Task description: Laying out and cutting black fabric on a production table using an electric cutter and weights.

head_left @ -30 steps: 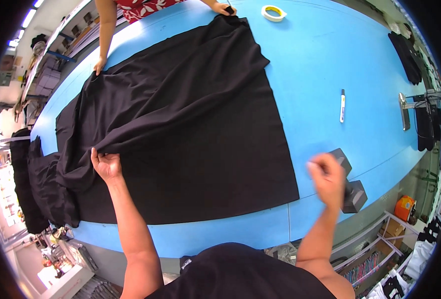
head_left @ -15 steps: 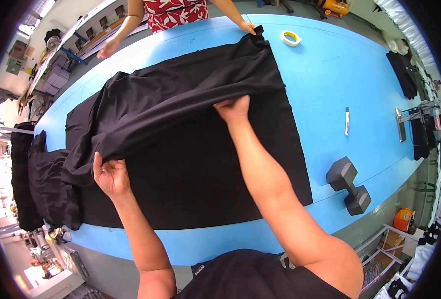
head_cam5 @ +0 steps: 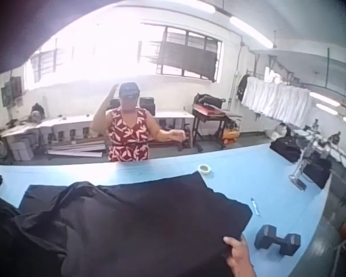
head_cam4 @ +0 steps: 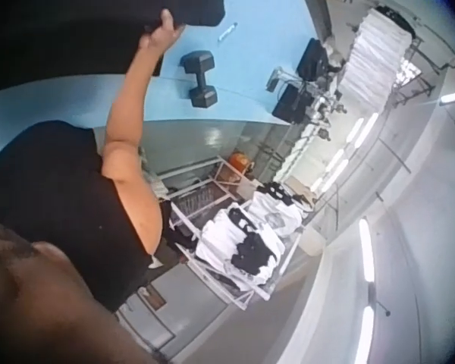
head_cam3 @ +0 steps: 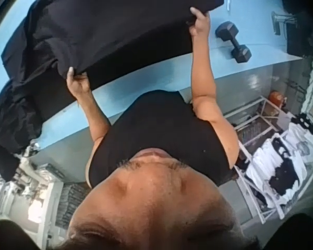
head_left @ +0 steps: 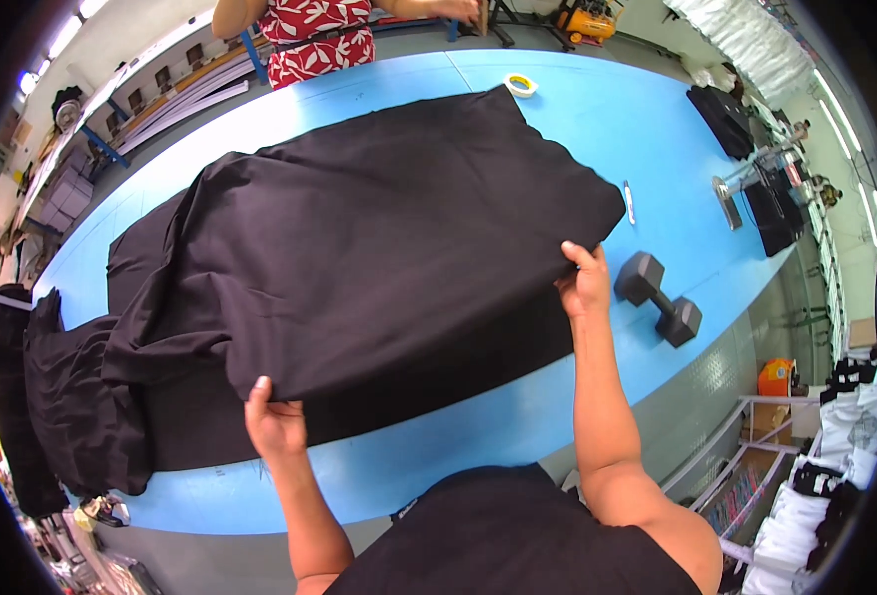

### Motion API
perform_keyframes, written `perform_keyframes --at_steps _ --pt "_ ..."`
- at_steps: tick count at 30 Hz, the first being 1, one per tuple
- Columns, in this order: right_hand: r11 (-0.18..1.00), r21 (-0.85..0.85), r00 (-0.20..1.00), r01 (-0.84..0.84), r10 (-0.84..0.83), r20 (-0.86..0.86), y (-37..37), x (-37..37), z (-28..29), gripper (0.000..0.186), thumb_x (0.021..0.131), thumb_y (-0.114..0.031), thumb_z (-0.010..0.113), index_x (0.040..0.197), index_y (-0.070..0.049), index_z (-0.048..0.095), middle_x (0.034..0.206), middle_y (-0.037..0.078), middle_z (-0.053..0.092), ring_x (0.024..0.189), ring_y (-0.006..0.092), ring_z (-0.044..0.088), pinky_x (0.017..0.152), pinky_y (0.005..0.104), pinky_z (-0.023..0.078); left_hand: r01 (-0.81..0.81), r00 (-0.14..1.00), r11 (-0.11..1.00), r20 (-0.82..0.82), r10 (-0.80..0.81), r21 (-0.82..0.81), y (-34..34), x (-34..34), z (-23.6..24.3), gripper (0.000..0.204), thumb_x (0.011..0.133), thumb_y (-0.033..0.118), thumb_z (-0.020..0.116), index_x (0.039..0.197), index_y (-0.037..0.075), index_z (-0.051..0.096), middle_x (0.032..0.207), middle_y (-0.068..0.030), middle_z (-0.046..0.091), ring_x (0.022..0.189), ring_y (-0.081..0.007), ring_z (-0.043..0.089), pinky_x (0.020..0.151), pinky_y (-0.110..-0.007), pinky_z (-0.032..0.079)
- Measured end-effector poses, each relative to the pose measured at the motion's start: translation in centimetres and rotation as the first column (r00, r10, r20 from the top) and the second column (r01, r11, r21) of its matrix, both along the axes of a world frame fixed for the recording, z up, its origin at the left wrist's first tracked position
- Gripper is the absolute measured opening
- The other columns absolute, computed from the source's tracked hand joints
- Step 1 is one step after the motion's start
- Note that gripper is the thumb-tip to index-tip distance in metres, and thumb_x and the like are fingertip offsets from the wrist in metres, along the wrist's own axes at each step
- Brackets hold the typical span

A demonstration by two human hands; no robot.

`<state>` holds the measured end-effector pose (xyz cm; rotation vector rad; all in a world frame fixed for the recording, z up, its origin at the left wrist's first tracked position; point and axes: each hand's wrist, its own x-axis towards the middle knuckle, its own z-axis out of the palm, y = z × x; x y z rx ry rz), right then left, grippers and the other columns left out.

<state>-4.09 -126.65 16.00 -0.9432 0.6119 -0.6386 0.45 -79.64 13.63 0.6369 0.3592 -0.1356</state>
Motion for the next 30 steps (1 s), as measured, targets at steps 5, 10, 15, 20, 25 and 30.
perform_keyframes --at_steps 5,10,15,20,25,30 --pt "0.992 -0.082 0.838 0.093 -0.123 -0.532 0.7 -5.2 -9.5 0.035 0.088 -0.027 0.077 0.106 -0.011 0.052 0.094 0.003 0.06 0.077 0.0172 0.063 0.055 0.0346 0.052 -0.009 0.949 0.997 -0.313 0.033 0.081 2.0 -3.0 -10.0 0.032 0.088 0.002 0.067 0.118 0.012 0.062 0.111 -0.005 0.066 0.096 -0.0241 0.065 0.085 -0.047 0.057" --pt "0.929 -0.365 0.657 -0.066 -0.235 -0.717 -0.2 -8.1 -12.9 0.04 0.089 -0.025 0.074 0.117 -0.006 0.054 0.091 0.007 0.063 0.082 0.0185 0.065 0.064 0.0363 0.054 0.125 0.947 0.991 -0.304 -0.105 0.048 3.2 -5.2 -12.0 0.031 0.088 0.009 0.07 0.116 0.013 0.058 0.116 -0.0021 0.064 0.104 -0.0218 0.063 0.09 -0.049 0.052" --pt "0.727 -0.611 0.438 -0.313 -0.46 -0.772 -8.3 -10.4 -18.0 0.054 0.086 -0.032 0.076 0.125 0.0 0.058 0.1 0.011 0.068 0.084 0.0235 0.067 0.075 0.038 0.055 0.431 0.879 0.895 -0.276 -0.388 0.115 1.1 -6.1 -12.6 0.035 0.089 0.011 0.067 0.122 0.012 0.053 0.114 -0.0042 0.067 0.102 -0.0236 0.066 0.086 -0.05 0.053" --pt "0.725 -0.419 0.345 -0.547 -0.261 -0.902 -12.3 -9.0 -18.8 0.048 0.079 -0.035 0.08 0.107 0.0 0.065 0.101 0.015 0.07 0.094 0.0267 0.067 0.085 0.039 0.053 0.335 0.942 0.937 -0.044 -0.332 0.097 -0.5 -6.3 -9.4 0.026 0.093 0.013 0.063 0.117 0.007 0.06 0.114 -0.0083 0.071 0.099 -0.0253 0.071 0.085 -0.046 0.059" --pt "0.687 -0.359 0.413 -0.631 -0.094 -0.906 -14.8 -7.9 -16.9 0.04 0.076 -0.038 0.081 0.09 -0.004 0.065 0.087 0.013 0.07 0.083 0.0279 0.068 0.078 0.0385 0.053 0.148 0.975 0.97 0.192 -0.111 -0.194 0.1 -4.1 -9.8 0.027 0.103 0.015 0.048 0.121 0.001 0.062 0.121 -0.012 0.07 0.107 -0.0244 0.069 0.088 -0.04 0.059" --pt "0.806 -0.339 0.813 -0.485 0.273 -0.514 -16.1 -1.6 -7.6 0.026 0.089 -0.027 0.074 0.082 -0.01 0.055 0.07 0.002 0.057 0.065 0.0134 0.058 0.065 0.035 0.053 0.041 0.972 0.986 0.234 -0.002 -0.162 1.8 0.9 -6.9 0.018 0.101 0.01 0.053 0.102 -0.002 0.066 0.103 -0.0161 0.073 0.09 -0.0229 0.073 0.082 -0.034 0.062"
